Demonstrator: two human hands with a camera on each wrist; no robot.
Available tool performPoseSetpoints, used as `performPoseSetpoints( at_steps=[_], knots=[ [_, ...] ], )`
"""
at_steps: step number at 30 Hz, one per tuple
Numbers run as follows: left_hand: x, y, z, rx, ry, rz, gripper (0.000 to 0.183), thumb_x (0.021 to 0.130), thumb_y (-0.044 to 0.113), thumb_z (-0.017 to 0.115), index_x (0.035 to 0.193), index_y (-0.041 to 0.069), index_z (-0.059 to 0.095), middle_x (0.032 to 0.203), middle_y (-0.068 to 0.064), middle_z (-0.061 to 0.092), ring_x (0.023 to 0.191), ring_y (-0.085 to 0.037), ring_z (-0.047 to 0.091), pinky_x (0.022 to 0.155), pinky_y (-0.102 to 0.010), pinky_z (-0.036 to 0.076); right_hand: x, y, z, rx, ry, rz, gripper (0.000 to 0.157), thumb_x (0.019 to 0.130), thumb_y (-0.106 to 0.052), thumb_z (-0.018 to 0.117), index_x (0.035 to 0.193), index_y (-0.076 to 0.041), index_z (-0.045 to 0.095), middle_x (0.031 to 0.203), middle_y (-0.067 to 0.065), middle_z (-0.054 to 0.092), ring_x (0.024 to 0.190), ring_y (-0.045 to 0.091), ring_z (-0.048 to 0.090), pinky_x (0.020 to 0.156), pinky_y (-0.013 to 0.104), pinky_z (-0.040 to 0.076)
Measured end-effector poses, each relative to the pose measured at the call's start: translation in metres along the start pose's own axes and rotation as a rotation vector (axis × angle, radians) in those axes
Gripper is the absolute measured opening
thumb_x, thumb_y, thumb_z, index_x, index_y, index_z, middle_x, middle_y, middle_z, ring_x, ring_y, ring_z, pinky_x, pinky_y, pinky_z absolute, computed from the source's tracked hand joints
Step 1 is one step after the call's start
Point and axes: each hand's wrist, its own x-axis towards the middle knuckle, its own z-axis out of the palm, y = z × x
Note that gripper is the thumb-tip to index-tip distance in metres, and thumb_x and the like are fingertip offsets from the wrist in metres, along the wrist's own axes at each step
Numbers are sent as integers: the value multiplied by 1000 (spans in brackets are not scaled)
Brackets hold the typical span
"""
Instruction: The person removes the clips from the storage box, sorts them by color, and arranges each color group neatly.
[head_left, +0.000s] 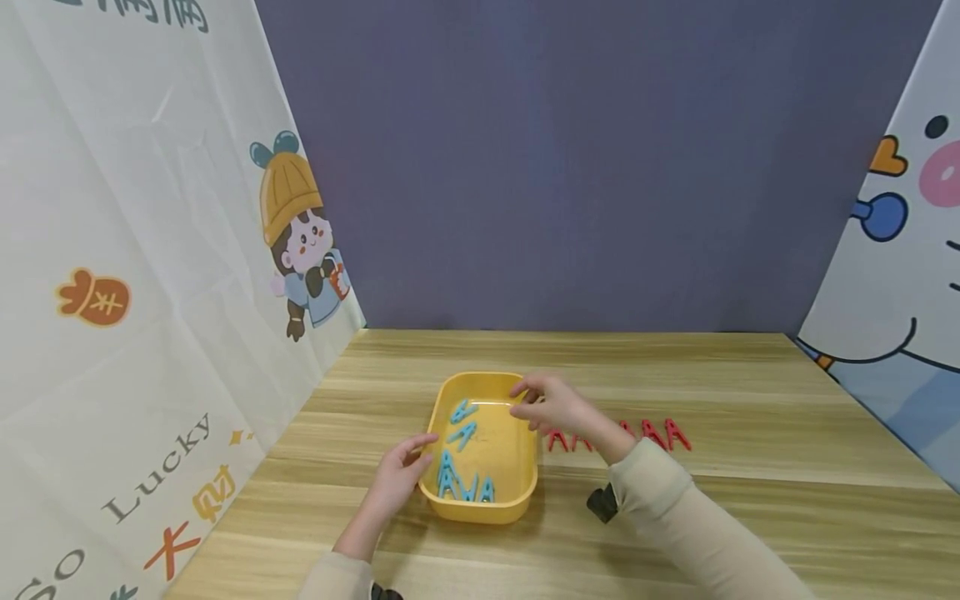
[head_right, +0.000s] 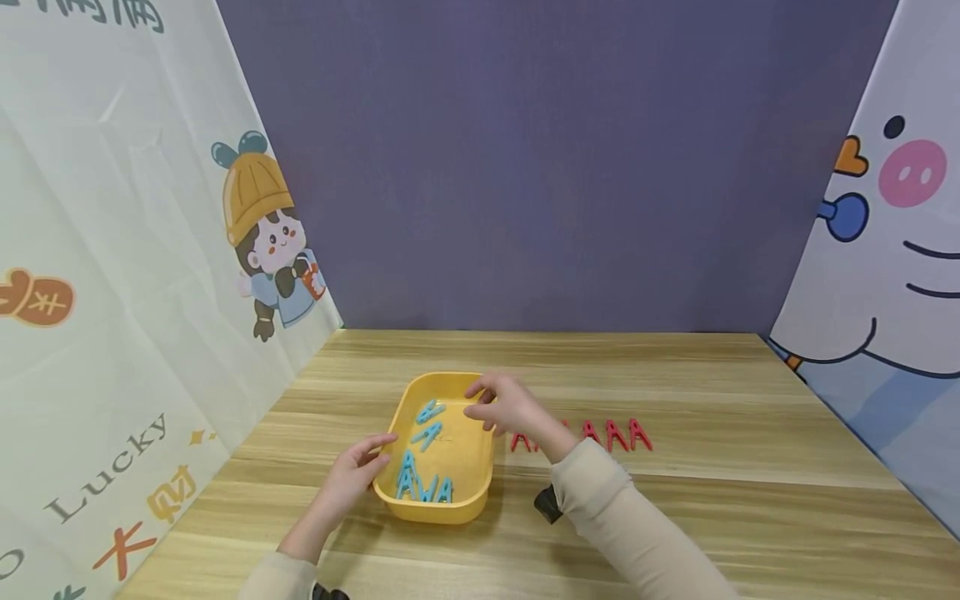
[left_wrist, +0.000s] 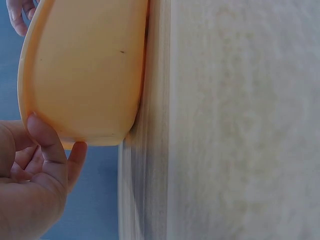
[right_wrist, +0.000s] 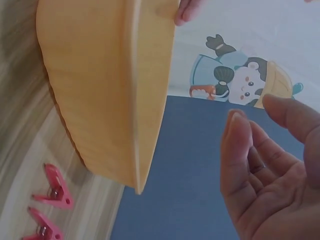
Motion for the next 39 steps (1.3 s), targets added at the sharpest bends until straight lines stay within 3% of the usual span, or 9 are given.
performPoseSetpoints(
  at_steps=[8, 14, 20, 28, 39],
  knots=[
    [0, -4, -1, -7, -24, 63, 28, 91, 5, 54, 118, -1, 57, 126, -21, 49, 88, -29, 58, 55, -27, 49, 3, 2, 14, -25, -31, 4, 23, 87, -11, 63, 108, -1, 60, 83, 9, 55, 64, 24, 59, 52, 34, 52],
    [1, -1, 0, 2, -9, -18, 29, 91, 2, 52, 120, 1, 57, 131, -22, 46, 94, -31, 56, 54, -27, 47, 5, 6, 26, 1, -59, 25, 21, 86, -10, 65, 105, -3, 60, 81, 9, 53, 64, 25, 58, 52, 33, 52],
    [2, -1, 0, 4, -7, -19, 29, 91, 1, 52, 120, 0, 57, 131, -22, 45, 96, -33, 55, 54, -25, 47, 6, 9, 35, 26, -112, 12, 22, 84, -8, 66, 103, 0, 60, 78, 9, 53, 63, 27, 59, 52, 35, 53],
    [2, -1, 0, -1, -10, -27, 30, 91, 1, 51, 121, 0, 56, 133, -22, 44, 97, -33, 55, 55, -26, 47, 8, 12, 48, 15, -198, 57, 24, 83, -8, 67, 103, 3, 60, 76, 8, 56, 63, 29, 61, 55, 37, 54],
    [1, 0, 0, -13, -19, -35, 30, 92, 1, 51, 121, -1, 55, 129, -22, 46, 91, -30, 57, 54, -25, 47, 9, 13, 63, -25, -245, 87, 29, 82, -8, 68, 105, 7, 59, 75, 5, 60, 63, 29, 62, 57, 37, 53]
  ],
)
